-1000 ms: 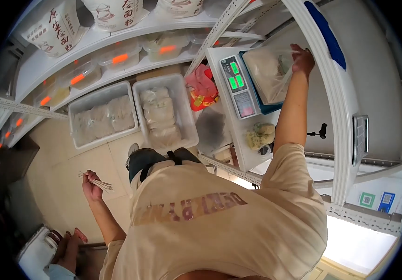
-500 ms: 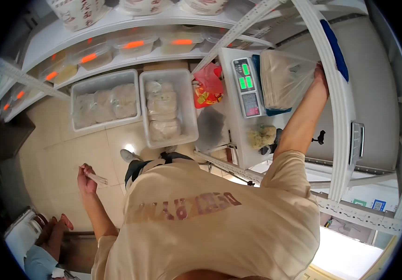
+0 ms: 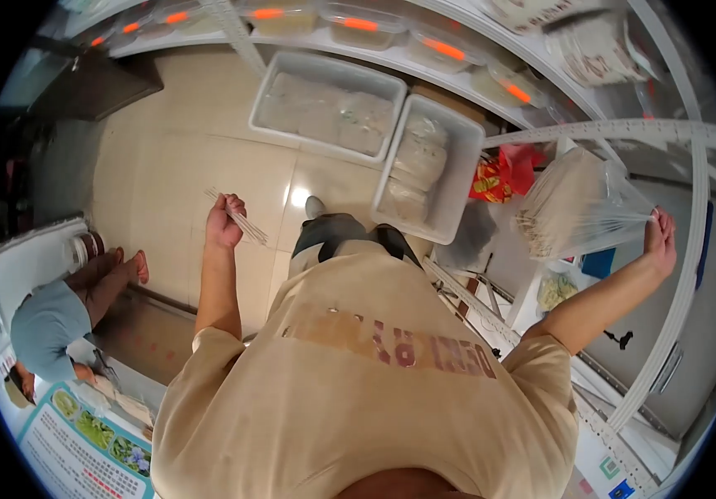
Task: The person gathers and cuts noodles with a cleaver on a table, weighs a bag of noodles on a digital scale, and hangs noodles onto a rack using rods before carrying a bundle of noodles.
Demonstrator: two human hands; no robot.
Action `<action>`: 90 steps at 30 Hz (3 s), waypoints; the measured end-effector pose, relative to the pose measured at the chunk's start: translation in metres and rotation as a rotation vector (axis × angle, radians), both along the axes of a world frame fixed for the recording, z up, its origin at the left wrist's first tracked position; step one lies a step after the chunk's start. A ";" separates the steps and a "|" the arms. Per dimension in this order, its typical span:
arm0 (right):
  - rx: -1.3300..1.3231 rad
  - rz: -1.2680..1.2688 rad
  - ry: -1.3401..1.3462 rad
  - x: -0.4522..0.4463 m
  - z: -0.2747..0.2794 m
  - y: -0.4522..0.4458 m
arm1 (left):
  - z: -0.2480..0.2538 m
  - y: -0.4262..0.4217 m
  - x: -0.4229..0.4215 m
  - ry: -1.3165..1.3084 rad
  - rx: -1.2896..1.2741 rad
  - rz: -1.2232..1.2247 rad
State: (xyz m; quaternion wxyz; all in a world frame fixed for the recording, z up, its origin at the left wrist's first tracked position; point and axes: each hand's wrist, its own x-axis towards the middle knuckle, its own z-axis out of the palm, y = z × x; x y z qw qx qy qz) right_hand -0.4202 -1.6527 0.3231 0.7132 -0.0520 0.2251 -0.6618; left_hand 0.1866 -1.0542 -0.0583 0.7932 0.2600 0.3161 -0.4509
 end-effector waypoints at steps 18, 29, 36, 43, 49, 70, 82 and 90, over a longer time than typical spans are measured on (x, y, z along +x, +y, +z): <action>0.180 1.281 0.659 0.489 -0.191 0.157 | -0.020 0.223 -0.054 -0.061 0.070 0.510; -0.394 1.566 1.368 0.723 -0.379 0.188 | 0.029 0.275 -0.190 0.049 0.346 0.954; -0.732 1.747 1.481 0.815 -0.526 0.186 | 0.078 0.211 -0.216 0.163 0.483 1.100; -0.757 1.890 1.500 0.856 -0.678 0.182 | 0.115 0.154 -0.181 0.311 0.474 1.221; -1.509 1.634 1.749 0.886 -0.692 0.183 | 0.122 0.141 -0.142 0.299 0.468 1.201; -1.225 2.626 0.760 0.880 -0.448 0.577 | 0.112 0.296 -0.007 -0.217 0.268 1.212; 0.036 3.707 -0.316 0.739 -0.253 1.030 | 0.155 0.484 -0.042 -0.599 0.038 1.113; -0.878 3.859 0.201 0.720 -0.203 1.182 | 0.166 0.597 -0.062 -0.483 0.322 1.108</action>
